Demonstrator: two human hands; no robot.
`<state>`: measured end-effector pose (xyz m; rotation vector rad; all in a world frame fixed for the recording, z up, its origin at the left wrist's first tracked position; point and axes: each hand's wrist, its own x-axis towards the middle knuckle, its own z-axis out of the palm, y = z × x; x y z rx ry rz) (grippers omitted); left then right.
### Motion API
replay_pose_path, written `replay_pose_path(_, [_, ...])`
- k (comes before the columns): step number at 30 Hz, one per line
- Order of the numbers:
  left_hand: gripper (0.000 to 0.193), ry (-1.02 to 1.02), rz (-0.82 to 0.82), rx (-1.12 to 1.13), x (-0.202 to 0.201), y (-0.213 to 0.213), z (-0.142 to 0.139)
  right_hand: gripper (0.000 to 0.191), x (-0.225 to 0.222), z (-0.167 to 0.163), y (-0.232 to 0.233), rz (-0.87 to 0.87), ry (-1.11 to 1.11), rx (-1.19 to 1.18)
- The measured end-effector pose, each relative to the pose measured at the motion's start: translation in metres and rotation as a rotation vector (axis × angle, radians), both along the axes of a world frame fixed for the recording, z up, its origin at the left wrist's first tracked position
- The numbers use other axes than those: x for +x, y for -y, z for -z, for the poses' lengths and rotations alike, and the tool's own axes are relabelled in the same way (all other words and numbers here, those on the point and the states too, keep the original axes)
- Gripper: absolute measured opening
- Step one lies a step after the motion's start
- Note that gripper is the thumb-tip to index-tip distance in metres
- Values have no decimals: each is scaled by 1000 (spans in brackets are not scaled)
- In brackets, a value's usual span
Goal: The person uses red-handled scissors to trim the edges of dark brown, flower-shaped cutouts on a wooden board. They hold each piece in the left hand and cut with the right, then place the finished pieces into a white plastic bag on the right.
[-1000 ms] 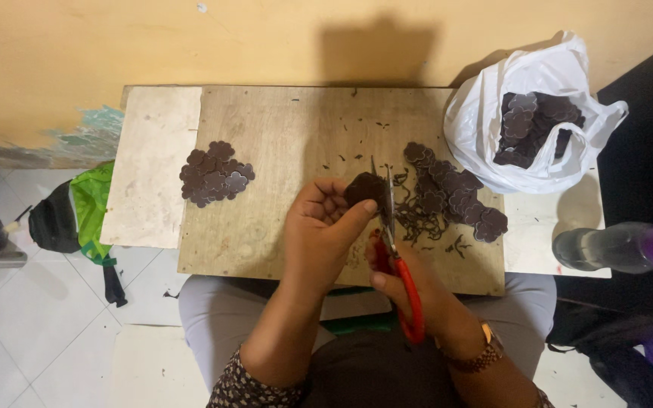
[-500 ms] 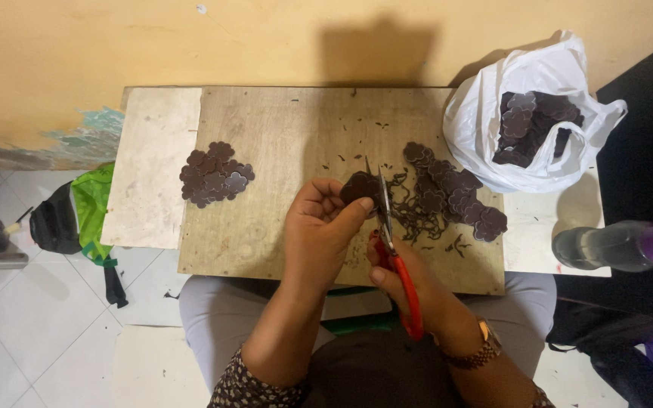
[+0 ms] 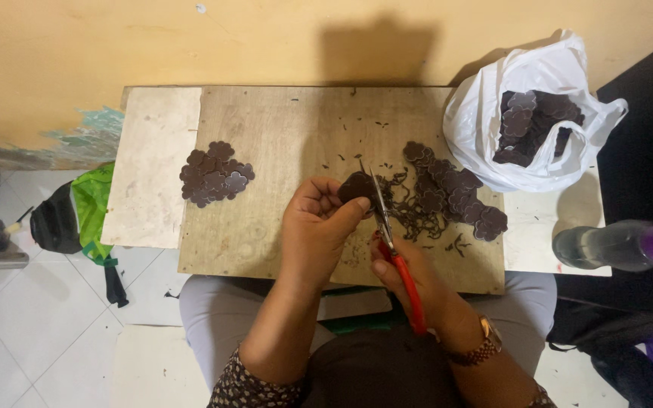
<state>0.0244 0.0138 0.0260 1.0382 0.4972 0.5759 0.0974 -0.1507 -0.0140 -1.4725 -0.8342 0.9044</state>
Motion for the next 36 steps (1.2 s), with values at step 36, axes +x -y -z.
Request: replay_pose_path(36, [33, -148, 208, 75, -12, -36, 12, 26, 9, 8, 2, -97, 104, -100])
